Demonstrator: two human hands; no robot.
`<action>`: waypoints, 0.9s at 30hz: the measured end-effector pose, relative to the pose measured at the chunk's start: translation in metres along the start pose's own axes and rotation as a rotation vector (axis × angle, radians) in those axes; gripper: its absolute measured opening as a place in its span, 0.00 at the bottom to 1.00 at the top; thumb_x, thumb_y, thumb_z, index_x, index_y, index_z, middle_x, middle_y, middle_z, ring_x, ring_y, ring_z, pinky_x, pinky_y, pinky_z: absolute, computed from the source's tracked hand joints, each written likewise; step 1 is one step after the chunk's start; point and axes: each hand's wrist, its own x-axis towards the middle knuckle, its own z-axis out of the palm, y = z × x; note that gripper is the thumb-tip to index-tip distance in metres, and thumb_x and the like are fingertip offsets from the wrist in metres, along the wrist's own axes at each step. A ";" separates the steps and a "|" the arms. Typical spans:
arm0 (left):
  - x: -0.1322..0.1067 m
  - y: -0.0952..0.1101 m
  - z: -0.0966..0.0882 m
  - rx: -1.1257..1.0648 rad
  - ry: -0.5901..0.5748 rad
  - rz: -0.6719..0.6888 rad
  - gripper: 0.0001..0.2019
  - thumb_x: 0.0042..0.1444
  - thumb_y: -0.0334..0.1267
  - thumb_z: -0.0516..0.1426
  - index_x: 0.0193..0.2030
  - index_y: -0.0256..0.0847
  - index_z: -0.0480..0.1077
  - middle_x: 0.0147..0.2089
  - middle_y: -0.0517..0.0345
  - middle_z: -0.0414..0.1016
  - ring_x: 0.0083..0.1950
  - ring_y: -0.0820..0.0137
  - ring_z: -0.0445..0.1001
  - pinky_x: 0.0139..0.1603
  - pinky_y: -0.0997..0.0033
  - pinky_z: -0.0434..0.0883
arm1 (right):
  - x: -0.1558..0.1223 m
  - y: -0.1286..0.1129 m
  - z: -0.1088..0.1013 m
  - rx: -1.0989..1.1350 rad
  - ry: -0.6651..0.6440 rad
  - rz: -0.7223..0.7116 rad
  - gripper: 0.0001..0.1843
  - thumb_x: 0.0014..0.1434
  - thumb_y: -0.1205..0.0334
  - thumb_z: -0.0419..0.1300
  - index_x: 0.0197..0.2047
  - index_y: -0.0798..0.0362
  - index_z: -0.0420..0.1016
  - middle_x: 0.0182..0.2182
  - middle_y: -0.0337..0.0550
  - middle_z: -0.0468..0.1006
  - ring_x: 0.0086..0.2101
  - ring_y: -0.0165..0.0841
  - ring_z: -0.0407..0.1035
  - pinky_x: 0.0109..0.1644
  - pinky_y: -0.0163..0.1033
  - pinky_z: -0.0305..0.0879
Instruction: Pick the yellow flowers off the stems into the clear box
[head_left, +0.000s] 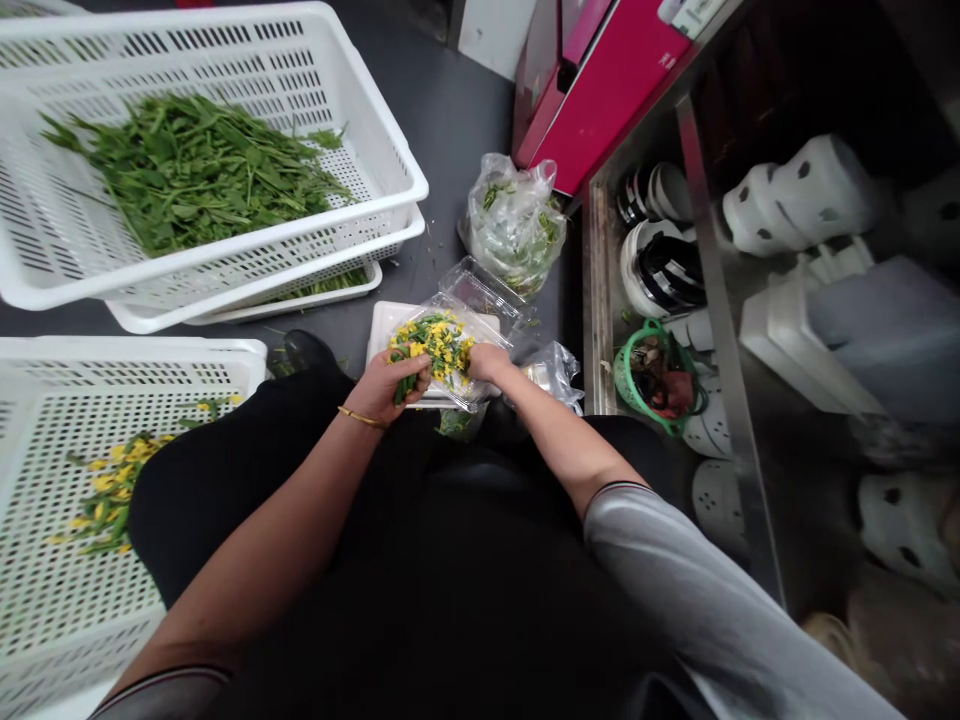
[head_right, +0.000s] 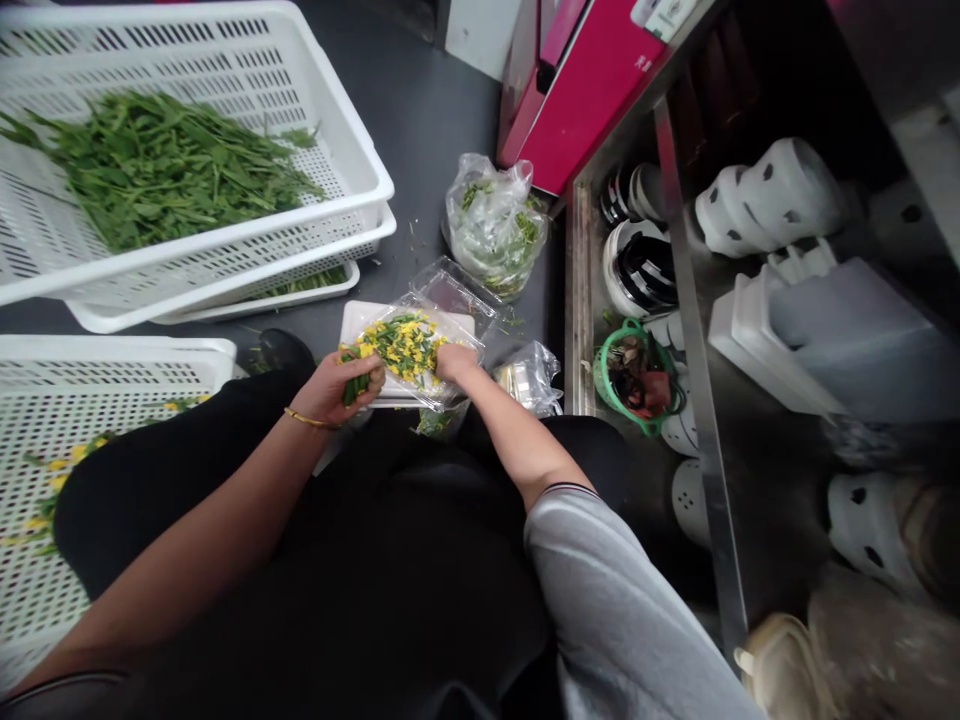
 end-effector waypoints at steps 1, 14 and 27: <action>0.002 0.000 0.000 0.028 0.058 -0.009 0.15 0.39 0.37 0.66 0.24 0.35 0.63 0.18 0.64 0.62 0.16 0.81 0.59 0.12 0.82 0.51 | -0.005 0.006 -0.003 0.016 0.020 -0.002 0.19 0.49 0.60 0.60 0.45 0.58 0.76 0.43 0.55 0.77 0.40 0.39 0.72 0.37 0.35 0.65; -0.007 -0.025 0.009 0.314 -0.014 0.034 0.13 0.41 0.41 0.65 0.25 0.36 0.66 0.16 0.64 0.61 0.16 0.79 0.57 0.15 0.78 0.52 | -0.118 -0.004 -0.005 0.817 0.279 -0.435 0.11 0.51 0.57 0.59 0.27 0.56 0.72 0.22 0.36 0.71 0.24 0.25 0.61 0.29 0.30 0.56; -0.026 -0.008 0.011 0.642 -0.049 0.221 0.09 0.44 0.41 0.63 0.28 0.36 0.73 0.18 0.62 0.66 0.19 0.76 0.60 0.20 0.76 0.56 | -0.125 -0.019 0.013 1.169 0.386 -0.398 0.14 0.59 0.53 0.52 0.27 0.52 0.60 0.18 0.33 0.65 0.19 0.25 0.61 0.28 0.32 0.60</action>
